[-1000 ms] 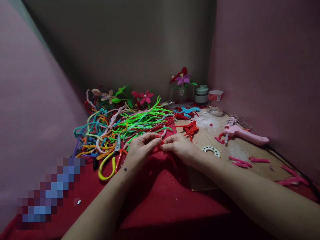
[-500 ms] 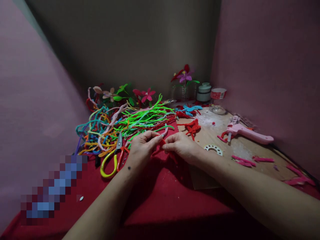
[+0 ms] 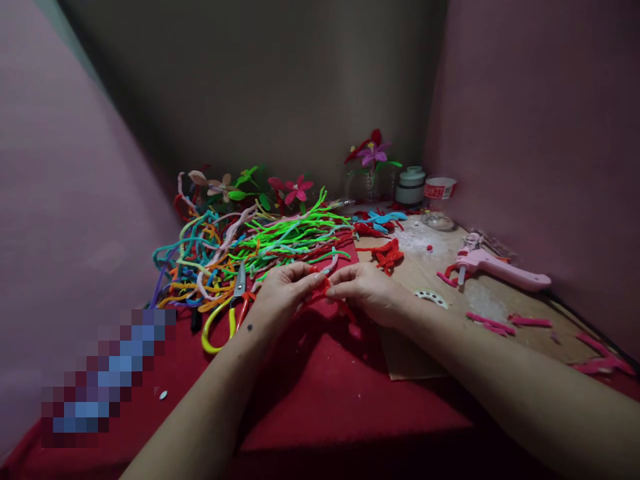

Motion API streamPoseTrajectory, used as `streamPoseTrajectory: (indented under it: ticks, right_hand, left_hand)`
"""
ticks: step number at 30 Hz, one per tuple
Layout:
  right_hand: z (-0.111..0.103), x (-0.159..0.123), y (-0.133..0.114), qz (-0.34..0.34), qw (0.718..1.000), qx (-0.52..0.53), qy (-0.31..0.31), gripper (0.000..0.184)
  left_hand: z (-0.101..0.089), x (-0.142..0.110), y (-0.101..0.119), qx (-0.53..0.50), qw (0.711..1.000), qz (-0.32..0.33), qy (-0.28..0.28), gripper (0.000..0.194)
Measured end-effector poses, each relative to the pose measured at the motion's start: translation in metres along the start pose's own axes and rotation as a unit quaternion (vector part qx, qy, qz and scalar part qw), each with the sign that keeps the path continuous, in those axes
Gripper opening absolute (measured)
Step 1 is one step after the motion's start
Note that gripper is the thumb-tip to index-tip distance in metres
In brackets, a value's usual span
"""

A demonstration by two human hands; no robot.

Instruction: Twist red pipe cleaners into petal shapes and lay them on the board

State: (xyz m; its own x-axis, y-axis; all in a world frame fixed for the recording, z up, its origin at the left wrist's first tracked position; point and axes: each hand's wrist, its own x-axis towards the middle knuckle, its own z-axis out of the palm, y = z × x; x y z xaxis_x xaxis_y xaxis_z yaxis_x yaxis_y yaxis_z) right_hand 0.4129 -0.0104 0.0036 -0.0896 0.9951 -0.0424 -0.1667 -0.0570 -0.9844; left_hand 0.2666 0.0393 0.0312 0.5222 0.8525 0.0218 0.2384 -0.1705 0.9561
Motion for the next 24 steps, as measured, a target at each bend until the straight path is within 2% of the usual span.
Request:
streamPoseTrajectory:
  ticks: [5, 11, 16, 20, 24]
  right_hand:
    - [-0.0002, -0.0001, 0.0041, 0.004, 0.997, -0.073, 0.013, 0.009]
    - [0.0027, 0.0006, 0.0052, -0.004, 0.992, -0.115, 0.05, 0.011]
    - [0.0046, -0.002, -0.0009, -0.012, 0.989, -0.136, 0.055, 0.011]
    - [0.006, -0.0025, -0.0022, -0.018, 0.984, -0.167, 0.063, 0.017]
    - [0.0059, 0.0, 0.0001, -0.064, 0.975, -0.2, 0.073, 0.018]
  left_hand:
    - [0.0012, -0.0005, 0.0002, -0.002, 1.0, -0.014, -0.023, 0.021]
    - [0.0042, 0.001, -0.0037, 0.03, 1.0, 0.001, 0.01, 0.023]
    - [0.0038, 0.0012, -0.0035, 0.022, 1.0, 0.001, -0.013, 0.022]
    - [0.0063, -0.0002, -0.0029, 0.024, 0.999, 0.002, 0.029, 0.02]
    - [0.0088, -0.0007, -0.003, 0.019, 0.999, 0.007, 0.044, 0.02]
